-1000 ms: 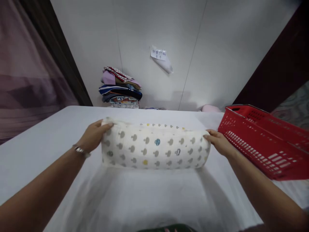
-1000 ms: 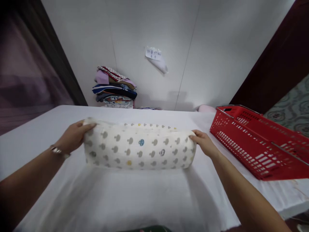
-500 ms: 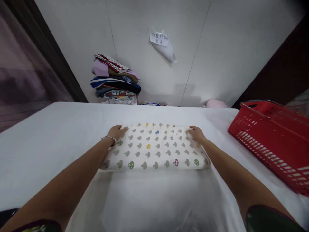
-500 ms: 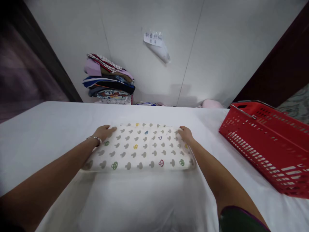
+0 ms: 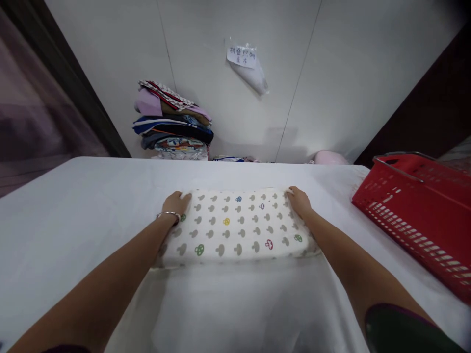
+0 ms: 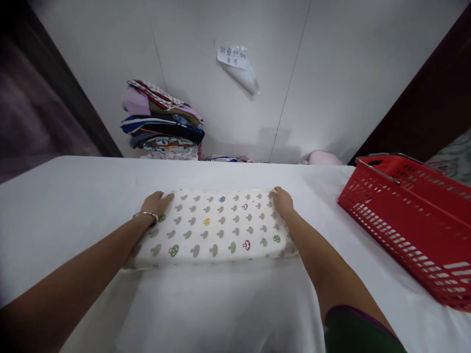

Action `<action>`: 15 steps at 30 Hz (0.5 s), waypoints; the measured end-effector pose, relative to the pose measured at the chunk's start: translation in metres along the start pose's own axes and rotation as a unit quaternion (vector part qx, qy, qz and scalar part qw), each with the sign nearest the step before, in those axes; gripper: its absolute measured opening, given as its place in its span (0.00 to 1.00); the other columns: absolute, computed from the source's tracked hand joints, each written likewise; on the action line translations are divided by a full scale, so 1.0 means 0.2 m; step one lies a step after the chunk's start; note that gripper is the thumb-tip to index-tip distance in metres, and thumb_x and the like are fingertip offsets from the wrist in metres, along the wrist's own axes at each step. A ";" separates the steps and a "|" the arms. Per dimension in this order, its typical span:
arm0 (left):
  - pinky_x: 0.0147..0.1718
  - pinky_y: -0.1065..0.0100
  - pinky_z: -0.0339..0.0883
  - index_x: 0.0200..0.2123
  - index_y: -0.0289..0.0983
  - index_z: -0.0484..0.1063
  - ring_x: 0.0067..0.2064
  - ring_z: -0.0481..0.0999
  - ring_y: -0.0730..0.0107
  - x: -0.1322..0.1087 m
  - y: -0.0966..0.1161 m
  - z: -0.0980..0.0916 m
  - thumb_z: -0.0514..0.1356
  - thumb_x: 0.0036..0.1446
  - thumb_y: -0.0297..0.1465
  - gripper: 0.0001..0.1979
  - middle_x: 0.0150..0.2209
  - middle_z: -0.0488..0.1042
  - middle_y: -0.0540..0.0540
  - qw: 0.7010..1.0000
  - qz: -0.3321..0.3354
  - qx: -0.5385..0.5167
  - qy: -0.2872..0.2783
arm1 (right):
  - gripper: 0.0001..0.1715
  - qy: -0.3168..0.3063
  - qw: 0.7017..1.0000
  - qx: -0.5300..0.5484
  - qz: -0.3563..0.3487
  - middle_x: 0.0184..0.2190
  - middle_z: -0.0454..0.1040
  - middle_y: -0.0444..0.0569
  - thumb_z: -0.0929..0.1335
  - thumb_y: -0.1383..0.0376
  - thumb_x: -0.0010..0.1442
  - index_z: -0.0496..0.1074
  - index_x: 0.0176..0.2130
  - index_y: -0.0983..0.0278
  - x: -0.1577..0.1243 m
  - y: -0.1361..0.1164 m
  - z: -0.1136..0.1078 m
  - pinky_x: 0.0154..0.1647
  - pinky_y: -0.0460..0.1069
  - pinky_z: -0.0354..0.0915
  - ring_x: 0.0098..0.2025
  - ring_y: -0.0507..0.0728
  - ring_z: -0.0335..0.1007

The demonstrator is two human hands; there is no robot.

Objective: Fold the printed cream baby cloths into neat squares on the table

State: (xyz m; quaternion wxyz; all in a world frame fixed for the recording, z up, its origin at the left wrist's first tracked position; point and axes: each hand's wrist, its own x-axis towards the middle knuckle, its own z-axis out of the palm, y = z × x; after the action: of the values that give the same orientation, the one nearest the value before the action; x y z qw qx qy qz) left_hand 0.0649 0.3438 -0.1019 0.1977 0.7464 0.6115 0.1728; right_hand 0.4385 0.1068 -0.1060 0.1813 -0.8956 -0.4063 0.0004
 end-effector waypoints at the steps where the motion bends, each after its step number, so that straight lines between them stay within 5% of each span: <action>1: 0.43 0.58 0.66 0.42 0.33 0.71 0.46 0.73 0.50 0.00 0.00 0.00 0.53 0.51 0.44 0.23 0.43 0.74 0.34 1.000 -0.002 0.013 -0.009 | 0.20 -0.011 1.000 -0.019 -0.012 0.45 0.73 0.55 0.57 0.61 0.62 0.67 0.50 0.62 0.00 0.00 0.00 0.44 0.51 0.61 0.46 0.60 0.68; 8: 0.48 0.59 0.63 0.57 0.30 0.59 0.52 0.70 0.52 -0.05 0.05 -0.10 0.50 0.54 0.46 0.33 0.53 0.69 0.34 0.997 -0.014 0.049 -0.056 | 0.26 -0.077 0.993 -0.089 -0.009 0.51 0.68 0.59 0.58 0.61 0.62 0.58 0.58 0.65 -0.01 -0.06 -0.07 0.48 0.53 0.60 0.51 0.61 0.65; 12: 0.58 0.60 0.53 0.60 0.30 0.55 0.62 0.57 0.57 -0.27 0.05 -0.12 0.49 0.56 0.45 0.34 0.62 0.57 0.36 0.982 0.151 0.112 -0.027 | 0.34 -0.047 0.984 -0.116 -0.123 0.62 0.53 0.60 0.59 0.57 0.61 0.50 0.63 0.66 -0.18 -0.14 -0.13 0.58 0.57 0.51 0.62 0.64 0.50; 15: 0.61 0.52 0.43 0.61 0.36 0.54 0.66 0.46 0.56 -0.44 0.03 -0.05 0.46 0.57 0.48 0.34 0.65 0.50 0.42 0.952 0.246 0.173 -0.048 | 0.36 -0.066 0.969 -0.113 -0.211 0.65 0.46 0.54 0.56 0.51 0.63 0.48 0.64 0.63 -0.37 -0.16 -0.08 0.63 0.59 0.39 0.66 0.62 0.37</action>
State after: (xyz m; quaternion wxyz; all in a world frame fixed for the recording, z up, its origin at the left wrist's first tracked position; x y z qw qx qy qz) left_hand 0.0480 0.2566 -0.0908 0.0461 0.9040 0.4190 0.0715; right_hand 0.3678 0.0679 -0.0911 0.0481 -0.8023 -0.5944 -0.0246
